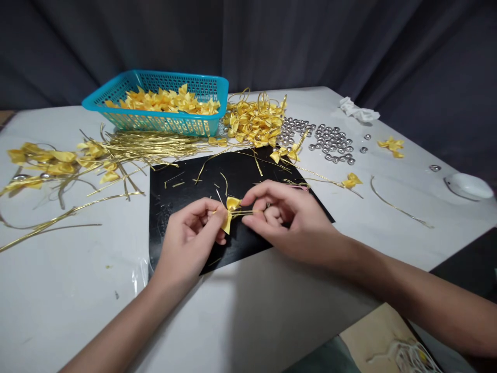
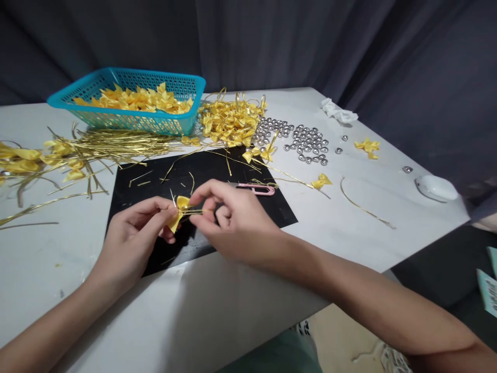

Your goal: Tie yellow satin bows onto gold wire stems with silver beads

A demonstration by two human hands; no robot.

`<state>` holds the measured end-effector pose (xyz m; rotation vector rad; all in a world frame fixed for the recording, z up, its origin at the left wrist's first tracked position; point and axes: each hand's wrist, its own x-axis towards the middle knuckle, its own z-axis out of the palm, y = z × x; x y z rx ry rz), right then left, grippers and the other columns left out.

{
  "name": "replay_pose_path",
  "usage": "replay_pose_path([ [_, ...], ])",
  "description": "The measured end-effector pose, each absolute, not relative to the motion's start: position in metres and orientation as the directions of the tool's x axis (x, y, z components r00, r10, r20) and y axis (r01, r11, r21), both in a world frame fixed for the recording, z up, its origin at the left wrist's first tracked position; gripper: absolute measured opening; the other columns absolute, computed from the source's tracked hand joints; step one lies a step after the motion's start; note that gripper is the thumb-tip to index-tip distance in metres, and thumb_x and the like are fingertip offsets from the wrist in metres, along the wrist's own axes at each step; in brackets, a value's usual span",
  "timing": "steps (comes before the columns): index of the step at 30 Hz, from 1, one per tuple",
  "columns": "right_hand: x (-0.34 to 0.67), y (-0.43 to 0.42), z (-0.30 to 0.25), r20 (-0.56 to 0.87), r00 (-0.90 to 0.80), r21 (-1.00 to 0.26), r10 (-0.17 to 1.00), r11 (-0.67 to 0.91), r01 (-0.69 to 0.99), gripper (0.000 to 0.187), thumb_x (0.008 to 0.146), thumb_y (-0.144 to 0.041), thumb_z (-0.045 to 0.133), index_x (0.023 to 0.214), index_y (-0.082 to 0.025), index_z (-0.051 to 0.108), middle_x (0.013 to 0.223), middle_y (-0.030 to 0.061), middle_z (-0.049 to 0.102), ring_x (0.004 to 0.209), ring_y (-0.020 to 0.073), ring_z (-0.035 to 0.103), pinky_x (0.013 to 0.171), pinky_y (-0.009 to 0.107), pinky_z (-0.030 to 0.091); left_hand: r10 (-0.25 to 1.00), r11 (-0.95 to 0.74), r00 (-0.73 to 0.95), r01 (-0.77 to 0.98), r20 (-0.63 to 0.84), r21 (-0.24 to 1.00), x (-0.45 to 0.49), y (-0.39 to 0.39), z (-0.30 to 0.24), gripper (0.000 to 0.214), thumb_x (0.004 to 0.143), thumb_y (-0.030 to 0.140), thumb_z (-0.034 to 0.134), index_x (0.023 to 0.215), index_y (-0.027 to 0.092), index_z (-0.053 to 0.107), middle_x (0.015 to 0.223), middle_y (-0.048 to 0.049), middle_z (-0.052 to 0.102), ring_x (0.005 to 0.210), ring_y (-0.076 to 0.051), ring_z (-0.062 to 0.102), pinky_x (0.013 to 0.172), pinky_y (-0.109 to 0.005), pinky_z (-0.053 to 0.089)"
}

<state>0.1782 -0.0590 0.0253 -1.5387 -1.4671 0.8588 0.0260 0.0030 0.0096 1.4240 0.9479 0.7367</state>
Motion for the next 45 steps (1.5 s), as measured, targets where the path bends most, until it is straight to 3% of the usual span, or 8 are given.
replay_pose_path([
  [5,0.183,-0.057,0.033,0.008,0.119,-0.902,0.993,-0.045,0.430,0.009,0.079,-0.019,0.055,0.074,-0.013,0.057,0.061,-0.0058,0.046,0.037,-0.0005,0.021,0.034,0.017,0.013,0.873,0.010,0.481,0.140,-0.076,0.990,0.028,0.003,0.012,0.015,0.073,0.025,0.057,0.062,0.015,0.057,0.054,0.0058,0.050,0.043,-0.004,0.048,0.043,-0.012,0.042],
  [12,0.188,-0.053,0.035,0.220,-0.014,-0.748,0.975,0.178,0.639,0.010,0.085,-0.014,0.051,0.077,-0.014,0.056,0.077,-0.0009,0.052,0.055,0.0042,0.040,0.049,0.018,0.030,0.783,-0.062,0.611,0.256,-0.112,0.965,0.030,-0.001,0.011,0.018,0.073,0.029,0.053,0.061,0.015,0.053,0.051,0.0045,0.045,0.044,-0.007,0.043,0.040,-0.016,0.036],
  [21,0.190,-0.052,0.032,0.226,-0.011,-0.765,0.974,0.185,0.616,0.006,0.084,-0.014,0.054,0.079,-0.013,0.058,0.071,-0.0019,0.051,0.060,0.0058,0.043,0.052,0.019,0.030,0.658,-0.052,0.724,0.320,-0.208,0.946,0.029,-0.003,0.014,0.021,0.072,0.035,0.051,0.062,0.016,0.052,0.051,0.0037,0.042,0.046,-0.009,0.036,0.042,-0.019,0.031],
  [27,0.190,-0.052,0.036,-0.039,0.056,-0.911,0.998,-0.059,0.409,0.010,0.084,-0.023,0.055,0.081,-0.014,0.057,0.049,-0.0094,0.033,0.039,0.0025,0.025,0.037,0.019,0.016,0.619,-0.004,0.752,0.292,-0.227,0.956,0.028,-0.002,0.017,0.019,0.073,0.032,0.052,0.061,0.017,0.051,0.052,0.0032,0.044,0.047,-0.009,0.037,0.042,-0.019,0.030],
  [32,0.191,-0.048,0.039,-0.349,0.051,-0.919,0.936,-0.352,0.175,0.014,0.079,-0.025,0.063,0.082,-0.014,0.056,0.043,-0.0111,0.036,0.030,0.0014,0.028,0.030,0.016,0.015,0.610,0.007,0.759,0.281,-0.227,0.960,0.027,-0.003,0.016,0.018,0.073,0.030,0.053,0.061,0.017,0.052,0.052,0.0035,0.044,0.047,-0.009,0.038,0.043,-0.019,0.032],
  [36,0.191,-0.049,0.041,-0.341,0.051,-0.936,0.939,-0.344,0.072,0.021,0.075,-0.028,0.069,0.081,-0.014,0.055,0.044,-0.0118,0.036,0.030,0.0006,0.028,0.030,0.014,0.017,0.694,-0.016,0.696,0.273,-0.186,0.962,0.028,-0.003,0.013,0.017,0.074,0.029,0.054,0.062,0.017,0.055,0.053,0.0035,0.045,0.047,-0.009,0.041,0.043,-0.018,0.037],
  [41,0.193,-0.054,0.050,-0.318,-0.116,-0.920,0.941,-0.336,-0.203,0.019,0.081,-0.030,0.062,0.079,-0.014,0.052,0.061,-0.0075,0.051,0.032,-0.0026,0.020,0.030,0.013,0.019,0.806,-0.067,0.584,0.247,-0.093,0.967,0.028,-0.001,0.013,0.016,0.073,0.026,0.056,0.060,0.016,0.056,0.050,0.0040,0.048,0.044,-0.008,0.046,0.042,-0.016,0.040],
  [45,0.191,-0.056,0.054,-0.332,-0.048,-0.937,0.942,-0.336,-0.095,0.009,0.084,-0.023,0.056,0.089,-0.015,0.055,0.055,-0.0086,0.048,0.031,-0.0008,0.023,0.030,0.015,0.017,0.864,-0.087,0.502,0.225,-0.039,0.970,0.029,-0.001,0.015,0.017,0.073,0.026,0.057,0.059,0.016,0.056,0.053,0.0039,0.051,0.043,-0.007,0.049,0.042,-0.015,0.041],
])
